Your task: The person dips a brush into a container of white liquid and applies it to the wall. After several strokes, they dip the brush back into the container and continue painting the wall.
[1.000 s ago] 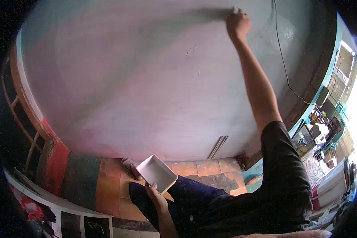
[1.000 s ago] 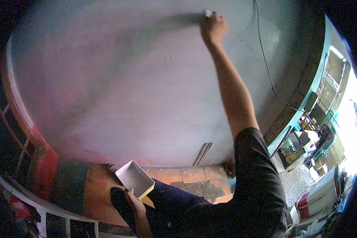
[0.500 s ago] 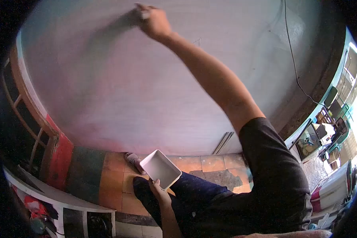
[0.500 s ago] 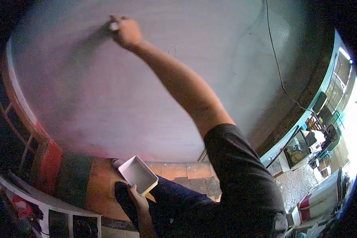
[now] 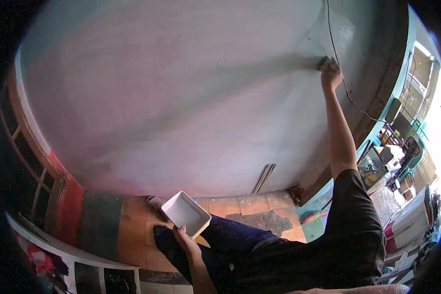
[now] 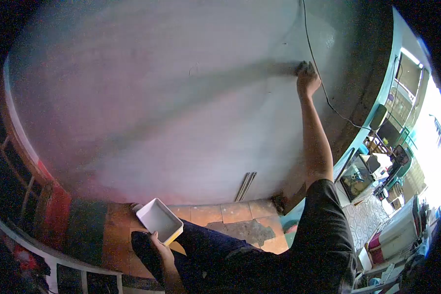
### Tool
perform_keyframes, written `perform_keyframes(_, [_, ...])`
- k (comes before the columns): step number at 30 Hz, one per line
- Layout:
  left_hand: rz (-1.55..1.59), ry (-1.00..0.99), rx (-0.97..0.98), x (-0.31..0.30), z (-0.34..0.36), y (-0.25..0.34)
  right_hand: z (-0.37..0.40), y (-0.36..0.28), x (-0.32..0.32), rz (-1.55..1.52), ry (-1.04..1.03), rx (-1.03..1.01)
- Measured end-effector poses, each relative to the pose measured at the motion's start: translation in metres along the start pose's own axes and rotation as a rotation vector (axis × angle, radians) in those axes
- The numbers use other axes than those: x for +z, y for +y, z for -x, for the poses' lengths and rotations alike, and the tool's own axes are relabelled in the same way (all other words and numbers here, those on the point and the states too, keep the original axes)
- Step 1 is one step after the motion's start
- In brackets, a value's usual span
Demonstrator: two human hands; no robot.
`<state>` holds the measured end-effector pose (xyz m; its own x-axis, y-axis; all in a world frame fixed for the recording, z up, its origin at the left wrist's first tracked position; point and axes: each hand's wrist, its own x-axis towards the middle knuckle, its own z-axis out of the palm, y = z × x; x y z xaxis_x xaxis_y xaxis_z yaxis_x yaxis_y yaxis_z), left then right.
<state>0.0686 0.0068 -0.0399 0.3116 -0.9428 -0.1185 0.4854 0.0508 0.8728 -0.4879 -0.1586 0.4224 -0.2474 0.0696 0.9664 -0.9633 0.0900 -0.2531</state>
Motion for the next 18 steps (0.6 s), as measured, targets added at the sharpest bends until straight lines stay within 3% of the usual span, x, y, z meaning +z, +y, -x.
perform_keyframes(1, [-0.073,-0.031,0.074,0.0,0.0,0.0,0.0,-0.007,0.0,0.116,0.156,-0.1])
perform_keyframes(2, [-0.067,-0.033,0.074,0.001,0.001,-0.001,0.01,-0.016,0.005,0.049,0.043,-0.038])
perform_keyframes(3, [-0.143,-0.027,0.113,0.003,0.004,0.004,0.016,-0.035,0.015,0.005,-0.014,-0.111])
perform_keyframes(5, [-0.217,-0.02,0.148,0.008,0.007,0.009,0.041,-0.083,0.045,-0.113,0.071,-0.251])
perform_keyframes(7, [0.002,0.047,-0.038,0.009,0.005,0.013,0.064,-0.162,0.058,-0.276,-0.03,-0.156])
perform_keyframes(8, [-0.002,0.054,-0.039,0.004,0.001,0.005,0.077,-0.197,0.067,-0.419,-0.001,-0.267])
perform_keyframes(10, [-0.121,-0.052,0.08,-0.01,-0.003,-0.016,0.115,-0.257,0.106,-0.459,-0.109,-0.345])
perform_keyframes(12, [-0.254,-0.062,0.124,-0.002,0.003,0.0,0.166,-0.334,0.117,-0.629,-0.29,-0.386])
perform_keyframes(14, [0.164,-0.016,-0.125,0.008,0.002,0.013,0.221,-0.405,0.144,-0.644,-0.499,-0.419])
perform_keyframes(16, [0.153,-0.019,-0.075,0.01,0.004,0.014,0.238,-0.446,0.118,-0.683,-0.806,-0.595])
perform_keyframes(18, [0.148,-0.019,-0.025,0.004,0.002,0.008,0.254,-0.456,0.105,-0.763,-0.804,-0.638])
